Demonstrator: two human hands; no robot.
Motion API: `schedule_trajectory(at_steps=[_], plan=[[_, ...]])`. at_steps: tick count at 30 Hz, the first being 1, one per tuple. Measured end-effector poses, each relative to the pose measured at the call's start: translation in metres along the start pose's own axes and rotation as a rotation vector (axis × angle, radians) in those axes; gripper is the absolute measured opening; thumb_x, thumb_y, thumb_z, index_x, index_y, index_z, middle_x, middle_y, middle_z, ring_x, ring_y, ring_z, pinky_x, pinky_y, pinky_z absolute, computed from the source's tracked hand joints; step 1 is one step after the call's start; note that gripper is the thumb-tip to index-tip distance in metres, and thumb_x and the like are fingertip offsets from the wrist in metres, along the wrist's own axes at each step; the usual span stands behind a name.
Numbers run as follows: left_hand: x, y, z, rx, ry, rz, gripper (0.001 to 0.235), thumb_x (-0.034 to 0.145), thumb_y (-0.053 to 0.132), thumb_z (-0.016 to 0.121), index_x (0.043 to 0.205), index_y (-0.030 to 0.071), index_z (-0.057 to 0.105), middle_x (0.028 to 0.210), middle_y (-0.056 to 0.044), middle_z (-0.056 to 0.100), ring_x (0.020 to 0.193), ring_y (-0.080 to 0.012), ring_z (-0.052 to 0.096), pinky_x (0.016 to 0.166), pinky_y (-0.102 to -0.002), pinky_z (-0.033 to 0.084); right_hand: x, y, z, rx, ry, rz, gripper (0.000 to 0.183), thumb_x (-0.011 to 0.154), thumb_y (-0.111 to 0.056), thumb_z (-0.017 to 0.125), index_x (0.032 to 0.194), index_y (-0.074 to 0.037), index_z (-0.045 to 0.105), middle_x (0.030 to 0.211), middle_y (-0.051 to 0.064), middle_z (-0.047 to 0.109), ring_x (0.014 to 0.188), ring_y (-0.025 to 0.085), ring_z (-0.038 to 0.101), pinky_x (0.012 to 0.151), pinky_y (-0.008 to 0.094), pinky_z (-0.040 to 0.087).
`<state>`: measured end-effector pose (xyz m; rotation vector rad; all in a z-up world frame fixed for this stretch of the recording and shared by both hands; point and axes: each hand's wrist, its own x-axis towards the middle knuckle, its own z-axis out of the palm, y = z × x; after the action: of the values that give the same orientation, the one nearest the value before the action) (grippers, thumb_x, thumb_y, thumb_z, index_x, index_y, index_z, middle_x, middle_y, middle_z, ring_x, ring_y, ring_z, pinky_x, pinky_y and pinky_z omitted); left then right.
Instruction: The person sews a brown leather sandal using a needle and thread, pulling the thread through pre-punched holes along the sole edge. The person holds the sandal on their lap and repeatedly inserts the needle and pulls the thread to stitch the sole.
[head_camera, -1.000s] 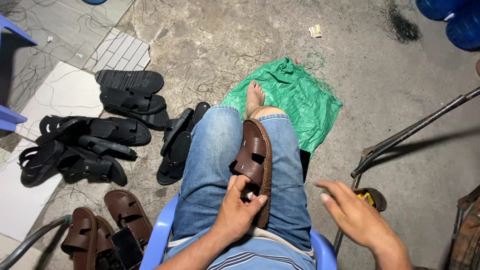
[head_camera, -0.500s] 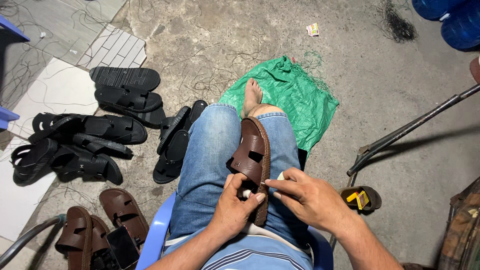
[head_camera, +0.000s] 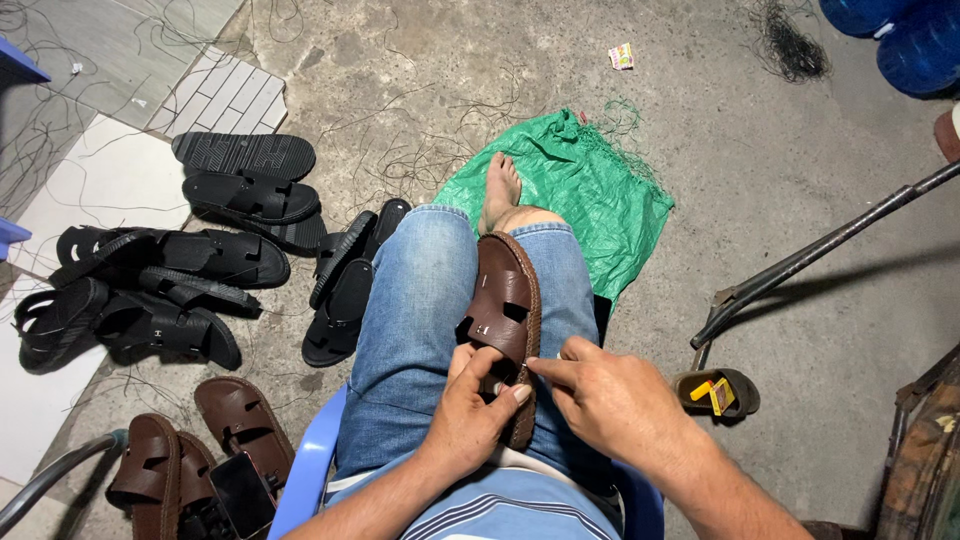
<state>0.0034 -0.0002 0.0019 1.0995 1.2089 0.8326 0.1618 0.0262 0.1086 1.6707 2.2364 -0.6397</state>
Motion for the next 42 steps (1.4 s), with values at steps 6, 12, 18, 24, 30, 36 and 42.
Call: schedule_trajectory(at_steps=[6,12,18,24,30,36,42], plan=[[-0.001,0.006,-0.001,0.132,-0.052,0.120,0.032,0.075,0.024,0.063,0.105,0.017,0.056,0.109,-0.008,0.041,0.101,-0.0188,0.049,0.091,-0.028,0.039,0.002,-0.006,0.015,-0.018,0.093,0.048,0.030,0.082,-0.035,0.051,0.111,-0.029,0.060,0.088,0.001,0.055,0.068,0.037,0.063,0.055,0.056,0.051],[-0.008,0.025,-0.019,0.233,-0.060,0.002,0.042,0.075,0.028,0.069,0.111,0.016,0.051,0.100,-0.005,0.043,0.084,-0.0156,0.051,0.078,-0.026,0.044,0.002,-0.002,0.012,0.037,0.212,-0.088,0.030,0.084,-0.038,0.054,0.109,-0.024,0.062,0.087,-0.002,0.057,0.066,0.028,0.064,0.049,0.049,0.051],[-0.010,0.046,-0.064,0.542,-0.223,0.048,0.010,0.080,0.028,0.062,0.085,0.023,0.070,0.081,0.004,0.066,0.079,-0.0132,0.064,0.071,-0.026,0.047,0.003,0.004,0.009,0.013,0.082,-0.114,0.034,0.083,-0.028,0.051,0.117,-0.024,0.054,0.095,0.001,0.053,0.072,0.029,0.062,0.049,0.049,0.050],[-0.002,0.050,-0.057,0.158,-0.425,-0.152,0.005,0.075,0.019,0.064,0.071,0.021,0.066,0.116,0.000,0.059,0.103,-0.0047,0.059,0.092,-0.020,0.036,0.009,0.017,0.012,0.107,0.120,-0.263,0.033,0.083,-0.025,0.054,0.116,-0.021,0.058,0.099,0.000,0.059,0.072,0.028,0.064,0.053,0.044,0.051],[-0.006,0.027,-0.037,-0.103,-0.299,-0.043,0.011,0.079,0.022,0.066,0.086,0.016,0.071,0.108,-0.003,0.057,0.103,-0.0094,0.054,0.093,-0.024,0.036,0.010,0.022,0.013,0.141,0.196,-0.328,0.029,0.085,-0.026,0.054,0.112,-0.020,0.060,0.091,0.000,0.059,0.067,0.026,0.062,0.046,0.042,0.049],[-0.022,0.031,-0.050,0.015,-0.428,-0.041,0.007,0.083,0.022,0.061,0.084,0.017,0.065,0.110,-0.003,0.052,0.108,-0.0097,0.052,0.096,-0.024,0.033,0.008,0.026,0.013,0.157,0.179,-0.316,0.029,0.084,-0.029,0.057,0.113,-0.023,0.061,0.091,-0.001,0.058,0.072,0.024,0.064,0.055,0.039,0.050],[-0.020,0.055,-0.066,0.018,-0.379,-0.066,0.007,0.078,0.024,0.066,0.076,0.018,0.068,0.121,-0.004,0.056,0.111,-0.0072,0.056,0.093,-0.025,0.035,0.010,0.022,0.008,0.137,0.124,-0.316,0.031,0.083,-0.026,0.056,0.114,-0.025,0.060,0.089,0.000,0.058,0.070,0.026,0.063,0.051,0.042,0.049]])
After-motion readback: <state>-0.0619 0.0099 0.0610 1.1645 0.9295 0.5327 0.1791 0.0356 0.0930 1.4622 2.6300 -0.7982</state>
